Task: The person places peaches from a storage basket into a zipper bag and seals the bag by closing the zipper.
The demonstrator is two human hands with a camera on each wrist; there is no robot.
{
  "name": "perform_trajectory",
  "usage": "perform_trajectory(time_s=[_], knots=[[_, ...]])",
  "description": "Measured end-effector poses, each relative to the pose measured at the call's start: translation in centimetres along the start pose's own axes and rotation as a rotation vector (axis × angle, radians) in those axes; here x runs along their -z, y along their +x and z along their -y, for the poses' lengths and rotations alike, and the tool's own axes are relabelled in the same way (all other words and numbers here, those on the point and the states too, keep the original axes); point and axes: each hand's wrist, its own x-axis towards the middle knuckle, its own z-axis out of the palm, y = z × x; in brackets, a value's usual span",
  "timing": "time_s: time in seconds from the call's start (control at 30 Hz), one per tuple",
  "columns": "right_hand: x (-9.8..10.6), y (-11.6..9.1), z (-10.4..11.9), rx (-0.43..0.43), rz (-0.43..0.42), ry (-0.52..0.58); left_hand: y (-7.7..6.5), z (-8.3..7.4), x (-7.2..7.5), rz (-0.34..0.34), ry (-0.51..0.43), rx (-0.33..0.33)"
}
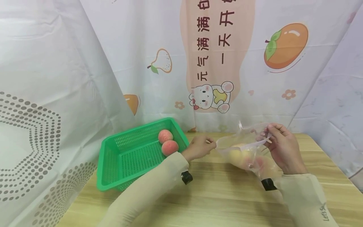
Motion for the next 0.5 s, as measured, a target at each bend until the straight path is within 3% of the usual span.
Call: perform_trajectory(time_s=[0.27, 0.5], knots=[[0.2, 0.1, 0.3, 0.025, -0.044, 0.061, 0.0, -0.7, 1.6, -0.041, -0.084, -0.051], [0.3, 0.2, 0.7, 0.059, -0.046, 0.064, 0.1, -1.4, 2.6, -0.076, -0.173, -0.025]])
